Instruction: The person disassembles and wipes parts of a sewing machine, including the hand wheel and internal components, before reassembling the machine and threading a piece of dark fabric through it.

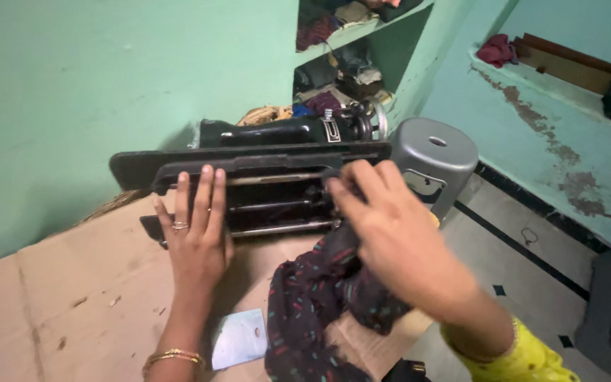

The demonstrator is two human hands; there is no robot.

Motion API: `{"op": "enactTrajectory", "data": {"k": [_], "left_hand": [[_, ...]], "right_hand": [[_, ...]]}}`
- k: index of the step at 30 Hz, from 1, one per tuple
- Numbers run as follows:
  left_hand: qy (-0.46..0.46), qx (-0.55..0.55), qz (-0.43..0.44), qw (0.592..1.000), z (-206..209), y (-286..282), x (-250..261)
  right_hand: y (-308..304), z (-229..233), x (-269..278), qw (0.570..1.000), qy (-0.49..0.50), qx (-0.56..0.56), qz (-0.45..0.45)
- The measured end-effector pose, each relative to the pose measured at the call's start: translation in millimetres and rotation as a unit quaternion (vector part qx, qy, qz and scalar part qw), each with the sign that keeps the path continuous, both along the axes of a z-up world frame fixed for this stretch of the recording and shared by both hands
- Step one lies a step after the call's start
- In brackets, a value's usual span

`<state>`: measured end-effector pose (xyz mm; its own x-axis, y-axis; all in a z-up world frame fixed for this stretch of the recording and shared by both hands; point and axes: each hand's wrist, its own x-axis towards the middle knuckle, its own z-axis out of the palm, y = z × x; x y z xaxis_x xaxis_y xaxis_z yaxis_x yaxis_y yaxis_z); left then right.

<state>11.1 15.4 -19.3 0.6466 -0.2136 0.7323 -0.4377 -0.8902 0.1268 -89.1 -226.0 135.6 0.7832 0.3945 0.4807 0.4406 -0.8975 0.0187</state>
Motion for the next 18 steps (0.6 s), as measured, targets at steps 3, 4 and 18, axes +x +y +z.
{"op": "enactTrajectory", "data": {"k": [3, 4, 18], "left_hand": [[0.001, 0.023, 0.015, 1.000, 5, 0, -5], [0.009, 0.002, 0.015, 1.000, 7, 1, -9], [0.017, -0.143, -0.044, 0.989, -5, 17, -3]], "right_hand": [[29, -18, 25, 0.996, -0.054, 0.059, 0.049], [38, -25, 41, 0.994, -0.061, 0.076, 0.039], [91, -91, 100, 0.981, -0.151, 0.121, -0.012]]}}
